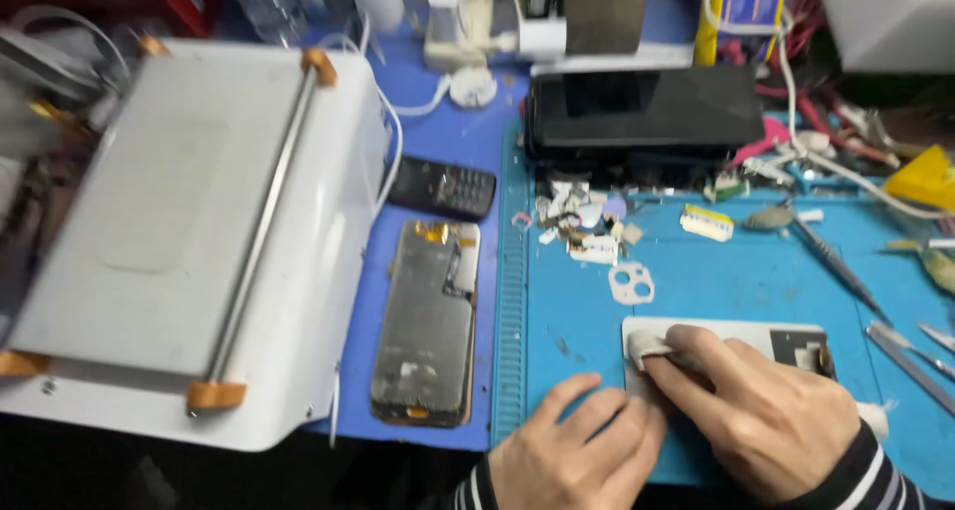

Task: Repairing a mobile phone screen by cleaning the LCD panel and using tweezers for delicate component adjustment.

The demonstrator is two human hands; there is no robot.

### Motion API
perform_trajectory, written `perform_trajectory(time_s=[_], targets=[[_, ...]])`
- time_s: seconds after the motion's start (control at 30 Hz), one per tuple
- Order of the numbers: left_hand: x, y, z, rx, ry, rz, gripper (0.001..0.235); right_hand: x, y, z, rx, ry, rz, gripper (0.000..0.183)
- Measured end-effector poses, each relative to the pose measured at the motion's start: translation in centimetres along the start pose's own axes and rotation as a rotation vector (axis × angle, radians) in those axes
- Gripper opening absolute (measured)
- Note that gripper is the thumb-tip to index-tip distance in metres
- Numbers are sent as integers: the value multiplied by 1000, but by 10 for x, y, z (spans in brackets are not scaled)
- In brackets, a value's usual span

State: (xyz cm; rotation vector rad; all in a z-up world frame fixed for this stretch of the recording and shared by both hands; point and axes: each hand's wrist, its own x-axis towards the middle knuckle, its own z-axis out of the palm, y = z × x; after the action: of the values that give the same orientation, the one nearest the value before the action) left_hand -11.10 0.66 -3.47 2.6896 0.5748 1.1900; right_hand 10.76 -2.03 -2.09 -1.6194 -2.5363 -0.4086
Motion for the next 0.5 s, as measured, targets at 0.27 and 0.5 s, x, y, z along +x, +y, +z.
perform_trajectory(time_s=[0.27, 0.5], targets=[[-22, -14, 31, -8, -81, 43, 16, -23, 22, 18, -33, -141, 149, 45], [-20, -14, 23, 3, -117, 79, 35, 7, 13, 22, 77, -169, 95, 37]])
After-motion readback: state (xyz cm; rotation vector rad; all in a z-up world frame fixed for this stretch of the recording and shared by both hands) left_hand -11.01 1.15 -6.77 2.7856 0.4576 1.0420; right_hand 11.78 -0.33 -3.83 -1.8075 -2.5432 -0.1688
